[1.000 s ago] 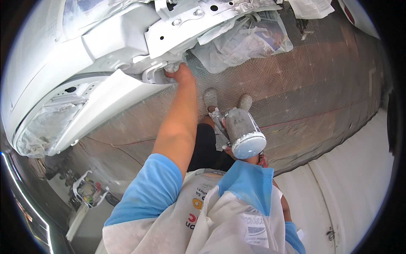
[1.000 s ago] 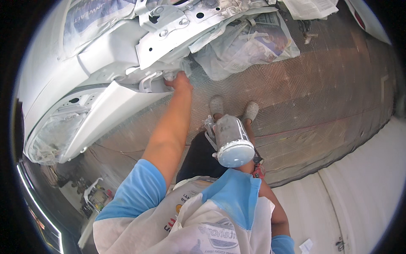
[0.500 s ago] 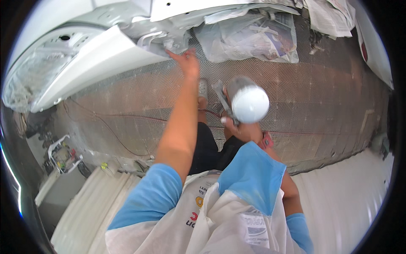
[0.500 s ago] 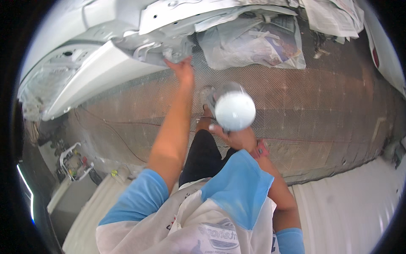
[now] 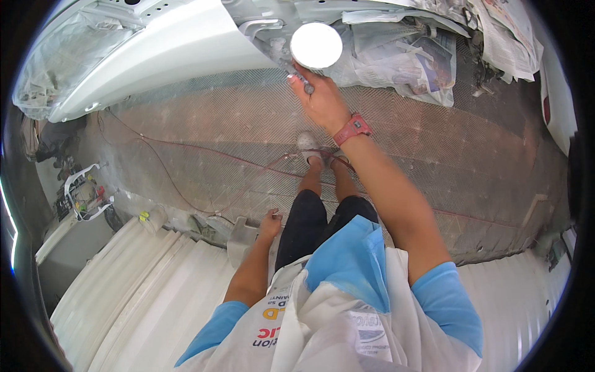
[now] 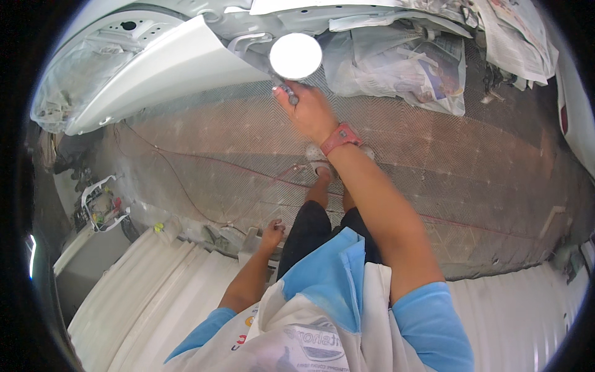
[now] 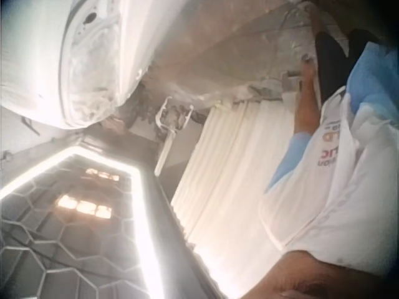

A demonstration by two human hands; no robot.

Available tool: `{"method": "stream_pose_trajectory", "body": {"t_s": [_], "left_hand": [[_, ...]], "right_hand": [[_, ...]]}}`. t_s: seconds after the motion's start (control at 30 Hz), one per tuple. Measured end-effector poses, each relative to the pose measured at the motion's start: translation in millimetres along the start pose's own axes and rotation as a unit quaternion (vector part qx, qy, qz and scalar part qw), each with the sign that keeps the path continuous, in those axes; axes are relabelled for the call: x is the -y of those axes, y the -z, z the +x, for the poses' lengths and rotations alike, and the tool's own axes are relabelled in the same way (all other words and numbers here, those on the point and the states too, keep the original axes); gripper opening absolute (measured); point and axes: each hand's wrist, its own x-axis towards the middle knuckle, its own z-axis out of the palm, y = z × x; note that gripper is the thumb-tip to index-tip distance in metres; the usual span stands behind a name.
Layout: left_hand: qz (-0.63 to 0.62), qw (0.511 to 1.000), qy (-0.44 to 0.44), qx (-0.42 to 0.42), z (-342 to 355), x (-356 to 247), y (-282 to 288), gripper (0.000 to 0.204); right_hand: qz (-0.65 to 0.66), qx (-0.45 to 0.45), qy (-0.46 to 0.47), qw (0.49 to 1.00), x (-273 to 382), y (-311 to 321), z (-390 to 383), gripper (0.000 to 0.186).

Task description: The person spray paints a white car using a paint gun. They apply paint to the hood, roof, and side panels while moving around the vehicle. The car is masked with newspaper and plastic to protect areas not being painted.

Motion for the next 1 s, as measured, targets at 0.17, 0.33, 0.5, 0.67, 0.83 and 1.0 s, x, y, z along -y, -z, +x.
{"method": "stream_pose_trajectory", "body": {"t_s": [0.17, 0.33, 0.5, 0.67, 0.83, 1.0], "left_hand": [[-0.056, 0.998, -0.032, -0.021, 13.8, 4.0, 15.2, 0.048], [-0.131, 0.985, -0.107, 0.024, 15.7, -80.9, -6.5, 0.045], [-0.138, 0.970, -0.174, 0.100, -15.8, -184.1, -22.3, 0.039], [-0.046, 0.972, -0.202, 0.112, -29.6, -211.4, -29.0, 0.043], [-0.012, 0.977, -0.185, 0.108, -24.9, -182.6, -21.1, 0.043], [0.064, 0.989, -0.103, 0.087, -26.9, -157.5, -0.9, 0.042]], "right_hand": [[-0.060, -0.009, 0.002, 0.998, -1.5, 2.1, -3.1, 0.051], [0.008, 0.077, -0.062, 0.995, -1.1, 21.7, -18.6, 0.050], [0.071, 0.023, -0.069, 0.995, -6.0, 47.1, -36.5, 0.049], [0.036, -0.043, -0.127, 0.990, -21.1, 62.5, -50.5, 0.052], [0.021, -0.067, -0.059, 0.996, -36.7, 47.8, -47.9, 0.050], [0.042, -0.021, -0.029, 0.998, -34.2, 20.3, -27.1, 0.044]]}}
